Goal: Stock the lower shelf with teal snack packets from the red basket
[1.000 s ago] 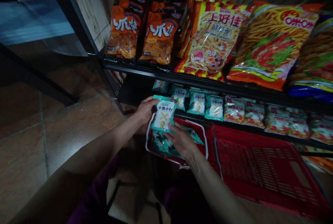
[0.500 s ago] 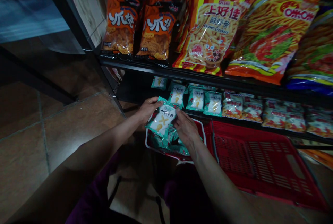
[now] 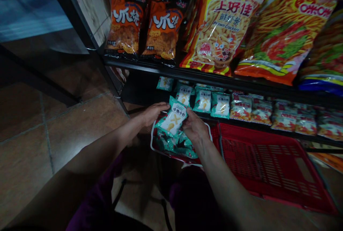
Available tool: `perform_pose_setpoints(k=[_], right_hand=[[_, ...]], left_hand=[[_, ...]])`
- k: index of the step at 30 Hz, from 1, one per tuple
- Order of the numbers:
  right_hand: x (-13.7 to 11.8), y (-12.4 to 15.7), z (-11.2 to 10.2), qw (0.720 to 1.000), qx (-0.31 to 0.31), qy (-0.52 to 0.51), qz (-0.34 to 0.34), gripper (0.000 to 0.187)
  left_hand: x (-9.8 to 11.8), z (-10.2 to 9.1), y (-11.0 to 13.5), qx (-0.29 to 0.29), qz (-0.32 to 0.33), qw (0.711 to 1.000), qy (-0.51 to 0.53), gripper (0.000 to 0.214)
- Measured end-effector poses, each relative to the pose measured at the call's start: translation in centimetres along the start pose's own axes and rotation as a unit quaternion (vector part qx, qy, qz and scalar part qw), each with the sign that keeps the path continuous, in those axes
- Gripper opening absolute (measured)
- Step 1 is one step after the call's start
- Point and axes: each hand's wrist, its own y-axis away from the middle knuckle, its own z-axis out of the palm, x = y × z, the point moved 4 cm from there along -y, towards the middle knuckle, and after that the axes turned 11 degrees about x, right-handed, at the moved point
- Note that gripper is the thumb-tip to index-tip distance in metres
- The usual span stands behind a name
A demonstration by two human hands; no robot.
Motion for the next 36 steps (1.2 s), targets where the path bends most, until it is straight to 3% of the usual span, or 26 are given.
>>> perform_pose_setpoints(k=[4,9,14,19,25,29,36], right_hand=[[-0.1,-0.8,-0.1,0.999,-0.038,-0.014,0.024,0.014],[-0.4,-0.9,-0.1,0.998,-0.034,-0.019,0.044,0.013],[-0.7,-0.2,0.1,0.996,0.004,-0.049,0.076,0.013],[-0.8,-0.3,0.1,0.997,-0.019,-0.043,0.066,0.009],[-1.1,-0.4,0.1,0.997,-0.005,-0.038,0.060,0.011],[-1.2,0.8,0.5,0.999,-0.030,-0.005,0.040,0.011],[-0.3,2.6,0.7,0.994,-0.060,0.079,0.041,0.019]], left_hand=[[-0.8,0.4,0.5,-0.037,-0.027,0.998,-0.036,0.037],[-1.5,0.6,0.6,0.031,0.011,0.996,-0.085,0.042],[-1.9,0.6,0.5,0.048,0.066,0.990,-0.114,0.050],[-2.2,0.3,0.3,0.047,0.088,0.986,-0.136,0.051],[-2.1,0.4,0.4,0.060,0.074,0.990,-0.100,0.047],[-1.3,0.8,0.6,0.079,0.029,0.996,-0.004,0.038],[-0.4,-0.3,0.3,0.150,0.015,0.985,0.085,0.036]])
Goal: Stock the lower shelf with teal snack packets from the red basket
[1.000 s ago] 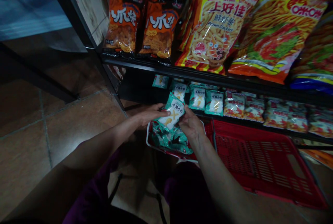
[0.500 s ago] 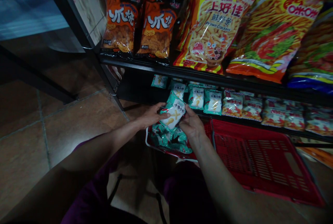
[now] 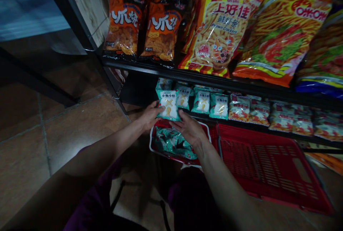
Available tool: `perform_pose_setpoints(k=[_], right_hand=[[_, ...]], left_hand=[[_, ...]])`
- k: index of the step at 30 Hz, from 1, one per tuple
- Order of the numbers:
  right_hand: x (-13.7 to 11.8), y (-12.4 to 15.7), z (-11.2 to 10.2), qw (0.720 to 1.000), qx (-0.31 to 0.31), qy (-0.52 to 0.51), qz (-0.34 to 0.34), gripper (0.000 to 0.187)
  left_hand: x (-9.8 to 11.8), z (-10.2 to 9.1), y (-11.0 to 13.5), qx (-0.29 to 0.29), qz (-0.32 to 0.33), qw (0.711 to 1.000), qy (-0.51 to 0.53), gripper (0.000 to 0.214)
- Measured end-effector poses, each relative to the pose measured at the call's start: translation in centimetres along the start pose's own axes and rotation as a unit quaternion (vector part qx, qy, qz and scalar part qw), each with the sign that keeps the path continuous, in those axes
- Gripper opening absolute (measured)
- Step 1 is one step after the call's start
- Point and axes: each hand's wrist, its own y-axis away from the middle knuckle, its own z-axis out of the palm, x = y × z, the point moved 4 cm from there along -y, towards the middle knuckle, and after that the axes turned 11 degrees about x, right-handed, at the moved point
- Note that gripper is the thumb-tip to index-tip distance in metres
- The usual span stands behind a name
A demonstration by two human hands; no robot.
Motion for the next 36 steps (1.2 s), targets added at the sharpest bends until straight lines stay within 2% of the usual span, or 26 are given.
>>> perform_pose_setpoints(k=[4,12,17,23,26,30,33,36], right_hand=[[0.2,0.3,0.4,0.999,-0.021,0.015,-0.019,0.028],[0.4,-0.1,0.2,0.999,-0.016,-0.009,-0.039,0.030],[0.4,0.0,0.5,0.998,-0.022,-0.027,-0.048,0.031],[-0.1,0.0,0.6,0.997,0.000,-0.036,-0.073,0.030],[-0.2,0.1,0.5,0.997,0.017,-0.032,-0.070,0.031],[0.2,0.5,0.6,0.997,0.025,-0.053,-0.049,0.030],[0.9,1.0,1.1,0.999,-0.004,-0.042,-0.020,0.030],[1.3,1.3,1.3,0.999,-0.024,-0.025,-0.013,0.033]], left_hand=[[-0.2,-0.3,-0.5,0.011,-0.002,1.000,0.014,0.036],[0.2,0.1,0.3,0.035,-0.005,0.999,0.025,0.028],[0.0,0.0,-0.1,0.047,-0.020,0.998,0.035,0.025],[-0.2,0.1,-0.3,0.000,-0.022,0.999,0.035,0.020],[-0.1,0.3,0.0,-0.002,-0.023,0.999,0.035,0.018],[0.0,0.4,0.3,0.026,-0.024,0.997,0.061,0.014],[-0.2,0.5,0.1,0.041,-0.018,0.996,0.078,0.015],[-0.4,0.8,-0.1,0.020,-0.006,0.996,0.082,0.020]])
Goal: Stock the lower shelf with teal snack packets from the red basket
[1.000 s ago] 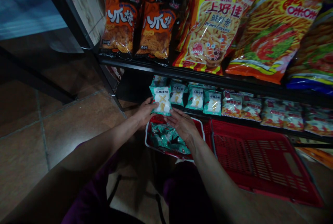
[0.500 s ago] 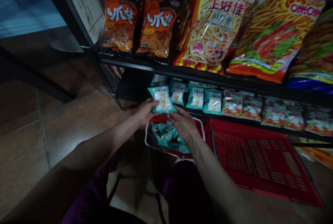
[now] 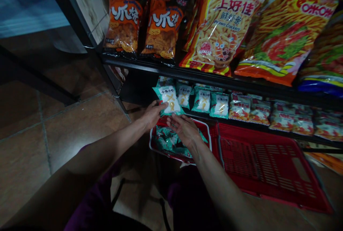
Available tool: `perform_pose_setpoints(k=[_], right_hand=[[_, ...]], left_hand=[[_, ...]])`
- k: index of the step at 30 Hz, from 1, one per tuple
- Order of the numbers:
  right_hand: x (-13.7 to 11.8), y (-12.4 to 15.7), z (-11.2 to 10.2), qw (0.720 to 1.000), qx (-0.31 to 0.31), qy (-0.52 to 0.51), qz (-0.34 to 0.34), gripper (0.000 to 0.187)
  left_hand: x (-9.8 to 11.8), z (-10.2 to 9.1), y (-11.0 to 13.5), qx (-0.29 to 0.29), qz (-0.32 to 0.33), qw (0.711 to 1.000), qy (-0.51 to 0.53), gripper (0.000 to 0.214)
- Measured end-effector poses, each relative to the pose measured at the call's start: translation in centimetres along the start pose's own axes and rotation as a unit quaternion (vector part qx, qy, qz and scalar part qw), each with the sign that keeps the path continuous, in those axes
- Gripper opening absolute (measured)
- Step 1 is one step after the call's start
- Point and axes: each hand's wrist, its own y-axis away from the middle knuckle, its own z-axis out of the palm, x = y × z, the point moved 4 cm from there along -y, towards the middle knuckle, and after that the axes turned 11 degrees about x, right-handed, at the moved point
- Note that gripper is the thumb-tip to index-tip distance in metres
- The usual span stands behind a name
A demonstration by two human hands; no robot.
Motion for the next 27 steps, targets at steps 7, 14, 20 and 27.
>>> perform_pose_setpoints(k=[7,14,20,27], right_hand=[[-0.27,-0.02,-0.12,1.000,0.000,-0.018,-0.024,0.032],[-0.34,0.20,0.01,0.999,-0.007,-0.021,-0.038,0.029],[-0.18,0.29,0.12,0.999,-0.005,-0.023,-0.031,0.029],[-0.27,0.55,0.34,0.999,0.008,-0.021,-0.035,0.028]], left_hand=[[-0.24,-0.03,-0.16,0.003,-0.018,1.000,-0.016,0.012],[-0.70,-0.24,-0.77,0.012,-0.053,0.998,0.008,0.018],[-0.39,-0.21,-0.43,0.013,-0.062,0.998,0.012,0.020],[0.17,-0.15,-0.07,0.003,-0.047,0.999,0.006,0.015]])
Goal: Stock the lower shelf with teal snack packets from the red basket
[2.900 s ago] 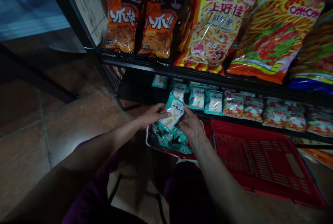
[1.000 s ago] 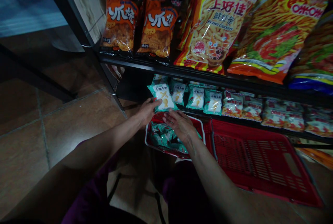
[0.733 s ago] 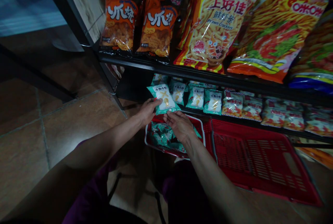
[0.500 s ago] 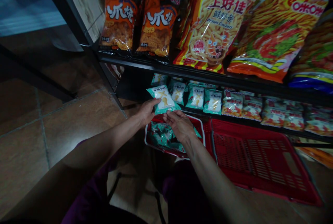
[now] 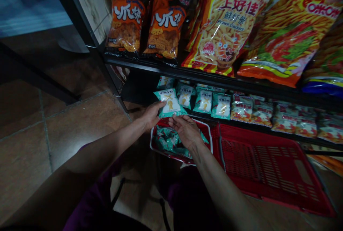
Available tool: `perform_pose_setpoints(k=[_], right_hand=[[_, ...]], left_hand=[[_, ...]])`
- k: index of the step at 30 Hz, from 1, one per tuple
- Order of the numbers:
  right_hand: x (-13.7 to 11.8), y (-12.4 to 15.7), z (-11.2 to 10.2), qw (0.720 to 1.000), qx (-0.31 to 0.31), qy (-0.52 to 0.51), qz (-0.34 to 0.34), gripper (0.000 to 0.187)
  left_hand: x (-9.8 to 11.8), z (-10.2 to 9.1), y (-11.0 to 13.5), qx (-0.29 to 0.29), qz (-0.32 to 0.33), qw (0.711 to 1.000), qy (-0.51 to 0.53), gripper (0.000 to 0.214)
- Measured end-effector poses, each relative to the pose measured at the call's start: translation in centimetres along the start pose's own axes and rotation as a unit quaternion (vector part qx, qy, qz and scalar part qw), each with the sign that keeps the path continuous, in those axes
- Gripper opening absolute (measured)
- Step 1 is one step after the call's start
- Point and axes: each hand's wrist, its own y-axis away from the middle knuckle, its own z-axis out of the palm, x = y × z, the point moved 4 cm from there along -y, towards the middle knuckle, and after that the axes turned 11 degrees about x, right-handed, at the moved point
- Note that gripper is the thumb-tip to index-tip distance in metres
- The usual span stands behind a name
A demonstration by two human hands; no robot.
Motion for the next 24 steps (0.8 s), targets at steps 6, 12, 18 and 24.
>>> perform_pose_setpoints(k=[6,12,18,24], right_hand=[[-0.20,0.26,0.18,1.000,-0.002,0.006,0.000,0.026],[-0.19,0.10,0.03,1.000,0.001,0.002,0.001,0.028],[-0.25,-0.01,-0.19,1.000,0.013,0.007,0.002,0.029],[0.28,0.38,-0.14,1.000,0.015,0.009,0.014,0.032]], left_hand=[[0.11,-0.03,0.07,0.004,-0.005,1.000,0.005,0.011],[0.15,0.10,-0.01,-0.003,-0.015,1.000,0.015,0.012],[0.29,0.01,-0.11,-0.006,-0.019,1.000,0.009,0.017],[0.68,0.08,0.08,-0.025,0.007,1.000,0.013,0.022]])
